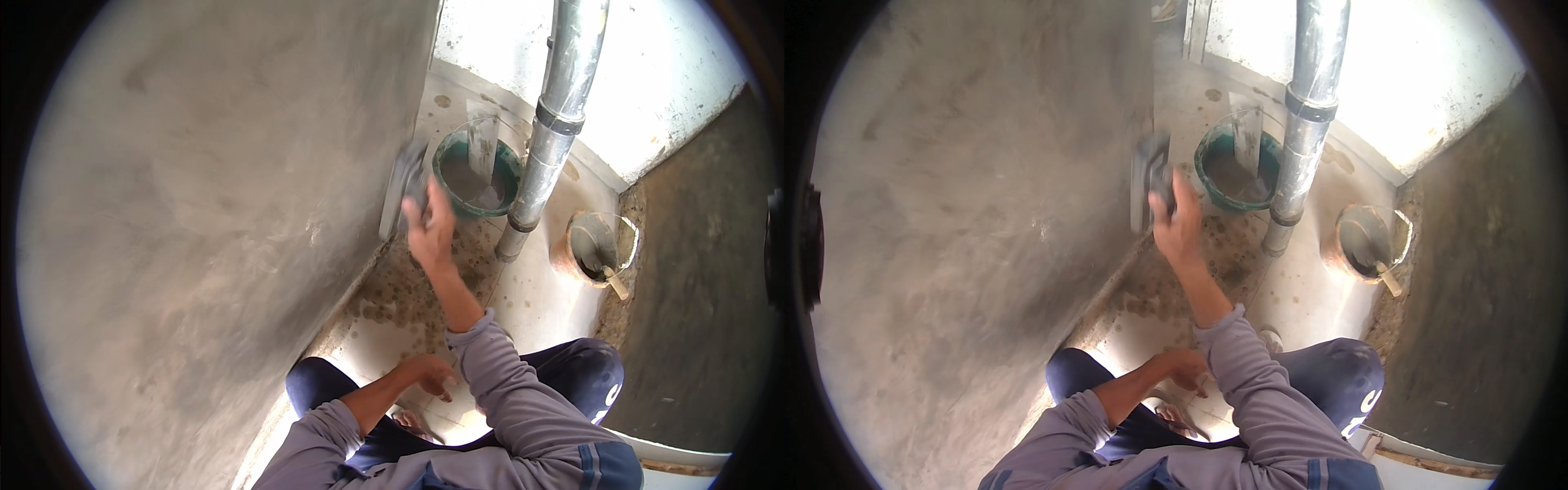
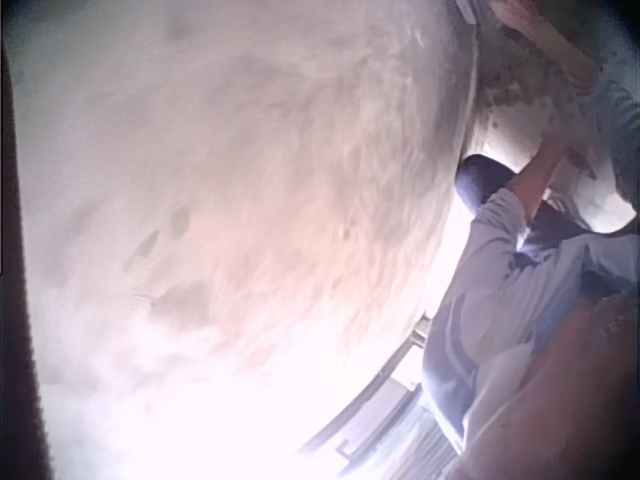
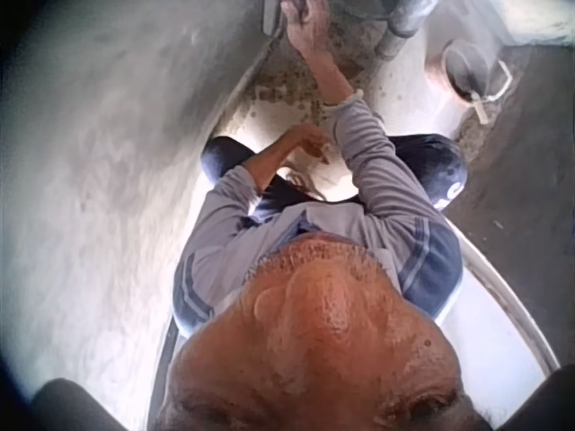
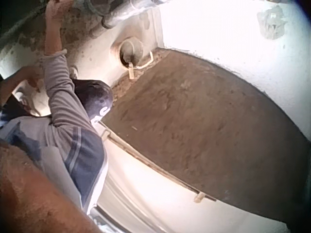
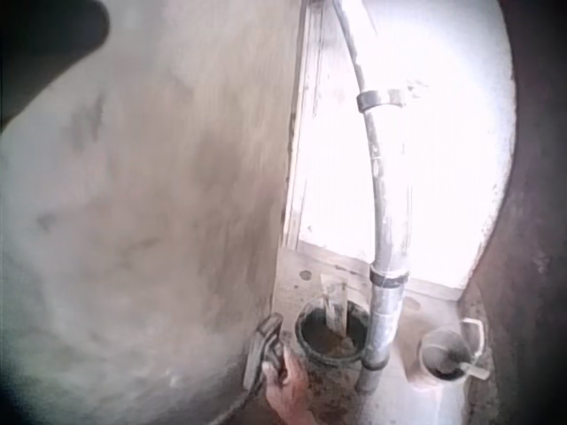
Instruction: The person smooths a wet concrete or plaster surface on a curved wall using a rectangular trowel, repeatedly dipping the tool into a green bucket for more material and applying it to different sections of the wall.
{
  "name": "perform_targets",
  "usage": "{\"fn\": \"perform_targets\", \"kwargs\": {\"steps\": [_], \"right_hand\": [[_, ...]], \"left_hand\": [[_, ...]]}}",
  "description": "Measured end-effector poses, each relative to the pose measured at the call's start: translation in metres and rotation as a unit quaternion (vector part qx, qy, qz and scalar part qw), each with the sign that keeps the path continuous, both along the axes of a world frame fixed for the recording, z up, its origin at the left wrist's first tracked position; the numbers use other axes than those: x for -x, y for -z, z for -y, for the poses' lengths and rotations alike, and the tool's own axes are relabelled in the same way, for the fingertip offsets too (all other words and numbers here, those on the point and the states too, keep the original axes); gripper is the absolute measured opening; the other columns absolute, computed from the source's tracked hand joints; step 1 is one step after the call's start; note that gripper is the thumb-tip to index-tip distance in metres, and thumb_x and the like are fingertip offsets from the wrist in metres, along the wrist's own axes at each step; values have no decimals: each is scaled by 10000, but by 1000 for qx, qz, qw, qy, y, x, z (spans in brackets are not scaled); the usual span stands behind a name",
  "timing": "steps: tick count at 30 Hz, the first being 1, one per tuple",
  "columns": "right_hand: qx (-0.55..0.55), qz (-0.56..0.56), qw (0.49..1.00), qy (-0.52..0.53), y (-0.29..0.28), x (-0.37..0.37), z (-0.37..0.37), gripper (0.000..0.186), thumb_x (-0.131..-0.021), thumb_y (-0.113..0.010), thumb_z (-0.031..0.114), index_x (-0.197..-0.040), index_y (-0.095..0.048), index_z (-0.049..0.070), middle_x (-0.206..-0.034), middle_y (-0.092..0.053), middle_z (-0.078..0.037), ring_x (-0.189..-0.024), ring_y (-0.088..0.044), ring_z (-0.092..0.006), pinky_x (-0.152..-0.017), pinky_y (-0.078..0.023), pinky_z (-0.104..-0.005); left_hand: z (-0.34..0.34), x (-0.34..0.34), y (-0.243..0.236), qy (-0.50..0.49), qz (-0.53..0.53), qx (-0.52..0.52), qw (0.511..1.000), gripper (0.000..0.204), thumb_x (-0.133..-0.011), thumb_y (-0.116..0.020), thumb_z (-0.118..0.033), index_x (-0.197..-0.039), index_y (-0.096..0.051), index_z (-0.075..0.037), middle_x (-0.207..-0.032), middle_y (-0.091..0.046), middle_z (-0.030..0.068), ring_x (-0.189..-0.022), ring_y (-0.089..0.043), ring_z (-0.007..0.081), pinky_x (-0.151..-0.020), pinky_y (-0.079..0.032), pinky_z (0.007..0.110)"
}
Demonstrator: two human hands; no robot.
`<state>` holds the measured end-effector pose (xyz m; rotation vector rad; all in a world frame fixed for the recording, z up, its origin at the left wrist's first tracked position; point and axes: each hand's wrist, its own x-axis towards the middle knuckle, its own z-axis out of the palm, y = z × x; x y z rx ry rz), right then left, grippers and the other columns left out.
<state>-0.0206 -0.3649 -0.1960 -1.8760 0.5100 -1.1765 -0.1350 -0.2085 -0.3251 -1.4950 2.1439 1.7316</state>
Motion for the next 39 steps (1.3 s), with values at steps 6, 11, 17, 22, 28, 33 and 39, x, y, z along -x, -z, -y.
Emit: {"fn": "perform_targets", "kwargs": {"steps": [6,11,17,22,28,33,39], "right_hand": [[78,59,995,34,-20,15,13,546,-966,-699,215,-1392,-526,-79,-1220,-632,-215,-1126,-618,-318,-947,-497,-395],[187,159,969,37,-122,-29,40,472,-939,-692,153,-1329,-550,-72,-1069,-620,-223,-969,-603,-394,-857,-483,-445],[106,15,993,44,12,-1,-9,521,-991,-635,264,-1389,-533,-57,-1217,-635,-268,-1109,-616,-428,-974,-478,-488],[41,23,998,48,14,23,-6,514,-968,-670,217,-1382,-536,-56,-1218,-644,-250,-1110,-613,-425,-976,-479,-474],[187,169,966,54,-119,-31,36,497,-932,-698,152,-1362,-547,-45,-1059,-637,-203,-929,-616,-352,-807,-493,-434],[97,81,991,47,-30,-16,-3,499,-937,-691,155,-1369,-534,-40,-1176,-638,-251,-1042,-622,-441,-902,-508,-480],[20,90,995,25,-4,10,-5,517,-956,-692,176,-1377,-522,-71,-1192,-627,-264,-1091,-611,-444,-956,-494,-454]], "left_hand": [[-4,5,8,-21,-17,-14,1000,728,-834,-764,-560,-1401,-629,-124,-1360,-652,177,-1260,-612,358,-1053,-487,433],[-3,5,1,-1,22,-33,999,742,-828,-767,-561,-1413,-622,-127,-1348,-660,175,-1259,-614,351,-1051,-489,432],[7,-7,-45,18,53,-60,997,756,-809,-777,-566,-1397,-632,-114,-1340,-663,176,-1253,-617,351,-1051,-489,434],[4,-5,-39,4,65,-65,996,754,-804,-783,-575,-1381,-645,-110,-1339,-664,175,-1249,-618,353,-1060,-487,436],[-3,3,-3,-10,26,-23,999,759,-808,-780,-578,-1387,-640,-108,-1333,-667,179,-1246,-619,353,-1056,-487,438],[5,-6,-24,7,49,-73,996,770,-812,-782,-567,-1412,-620,-111,-1302,-684,176,-1215,-640,348,-1030,-501,436],[0,-2,-15,5,41,-34,999,697,-812,-767,-572,-1377,-651,-180,-1220,-705,210,-1135,-672,357,-1005,-505,453]]}}
